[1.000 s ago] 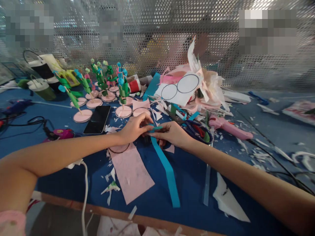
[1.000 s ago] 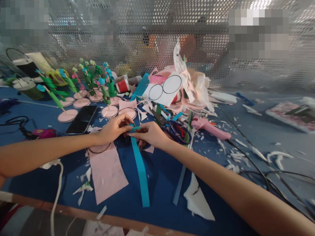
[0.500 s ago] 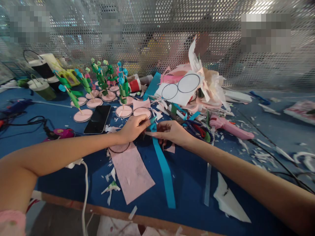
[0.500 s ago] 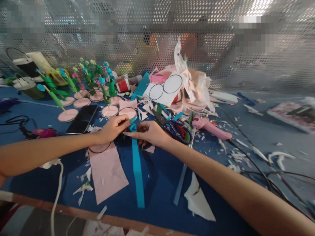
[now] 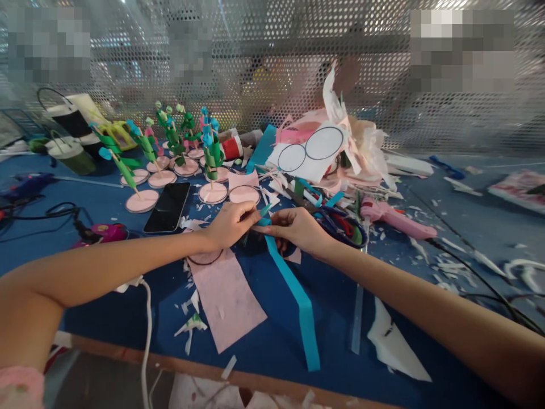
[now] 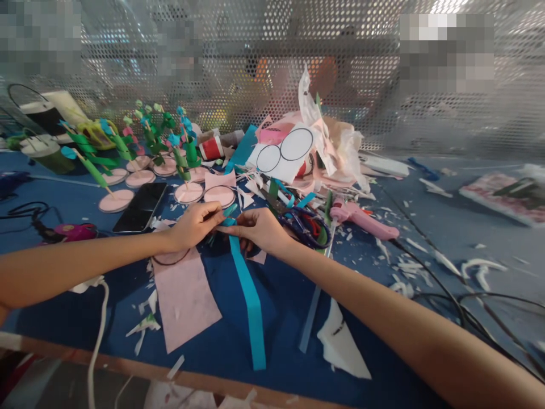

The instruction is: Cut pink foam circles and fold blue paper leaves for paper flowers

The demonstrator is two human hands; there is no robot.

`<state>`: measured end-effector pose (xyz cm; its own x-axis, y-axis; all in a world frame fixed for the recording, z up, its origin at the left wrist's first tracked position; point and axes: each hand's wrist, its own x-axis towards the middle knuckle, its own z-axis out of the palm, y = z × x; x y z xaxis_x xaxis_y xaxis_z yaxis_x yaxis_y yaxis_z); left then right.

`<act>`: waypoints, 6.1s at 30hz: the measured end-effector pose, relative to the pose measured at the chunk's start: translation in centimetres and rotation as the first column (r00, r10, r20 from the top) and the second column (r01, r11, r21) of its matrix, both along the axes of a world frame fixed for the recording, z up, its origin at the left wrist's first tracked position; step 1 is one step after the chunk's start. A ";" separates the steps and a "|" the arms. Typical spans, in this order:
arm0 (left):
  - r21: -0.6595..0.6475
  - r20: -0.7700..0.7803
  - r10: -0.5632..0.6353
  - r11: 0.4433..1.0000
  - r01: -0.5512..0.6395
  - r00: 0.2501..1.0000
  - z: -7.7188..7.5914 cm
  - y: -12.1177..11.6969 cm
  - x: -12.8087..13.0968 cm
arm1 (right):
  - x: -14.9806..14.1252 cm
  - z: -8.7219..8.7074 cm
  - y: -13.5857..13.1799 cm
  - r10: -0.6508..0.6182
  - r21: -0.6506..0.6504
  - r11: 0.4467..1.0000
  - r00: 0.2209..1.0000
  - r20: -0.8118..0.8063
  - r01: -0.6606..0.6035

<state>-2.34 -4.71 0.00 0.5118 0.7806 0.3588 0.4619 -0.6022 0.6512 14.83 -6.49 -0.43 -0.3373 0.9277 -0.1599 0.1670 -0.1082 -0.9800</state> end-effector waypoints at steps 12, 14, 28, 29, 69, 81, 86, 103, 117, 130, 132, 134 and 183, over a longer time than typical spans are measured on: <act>-0.064 0.006 -0.101 0.993 0.101 0.995 0.1 0.0 0.0 | 0.3 0.1 -0.1 0.080 0.026 0.996 0.997 -0.004 -0.079; -0.049 0.013 -0.100 0.994 0.100 0.995 0.2 -0.1 0.0 | 0.3 0.1 0.0 0.084 0.030 0.996 0.996 -0.018 -0.084; -0.119 0.094 0.008 0.993 0.003 0.996 -0.3 0.1 -0.2 | 0.3 0.2 -0.1 0.047 0.024 0.999 0.997 0.066 -0.049; -0.121 0.091 0.015 0.993 -0.004 0.996 -0.4 0.1 -0.3 | 0.3 0.2 -0.2 0.071 0.023 0.997 0.995 0.073 -0.073; -0.345 0.403 0.090 0.937 0.060 0.911 -1.1 1.5 0.1 | 0.0 0.6 -0.5 0.060 -0.089 0.994 0.998 0.001 -0.060; -0.452 0.484 0.138 0.885 0.112 0.864 -1.0 1.6 0.2 | 0.3 0.1 0.0 0.071 -0.064 0.996 0.997 0.027 -0.069; -0.455 0.467 0.170 0.888 0.071 0.868 -0.9 1.6 0.2 | 0.2 0.3 -0.1 0.093 -0.067 0.994 0.995 0.040 -0.090; -0.490 0.437 0.215 0.871 0.030 0.873 -0.8 1.3 0.3 | 0.5 0.1 0.0 0.189 -0.025 0.982 0.977 0.097 -0.187; -0.375 0.447 0.134 0.926 0.049 0.885 -1.4 1.7 -0.1 | 0.5 0.2 0.1 0.036 0.008 0.999 0.999 0.022 -0.036; -0.155 0.124 -0.117 0.979 0.136 0.985 -0.5 0.5 0.0 | 0.3 0.2 0.2 0.021 0.111 0.994 0.999 0.025 -0.024; -0.143 0.119 -0.133 0.978 0.150 0.984 -0.4 0.5 0.1 | 0.3 0.2 0.1 0.037 0.130 0.991 0.999 0.024 -0.040; -0.142 0.122 -0.131 0.979 0.148 0.984 -0.4 0.5 0.1 | 0.3 0.1 0.0 0.040 0.146 0.989 0.999 -0.005 -0.039; -0.310 0.196 -0.238 0.905 0.290 0.951 -0.8 0.9 -0.2 | 0.6 -0.1 -0.1 -0.002 0.257 0.966 0.994 0.112 -0.027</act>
<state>-2.57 -3.81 -0.84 0.6761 0.7113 0.1922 0.1970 -0.4259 0.8830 15.39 -6.62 -0.52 -0.3429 0.9382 0.0469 0.2754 0.1481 -0.9499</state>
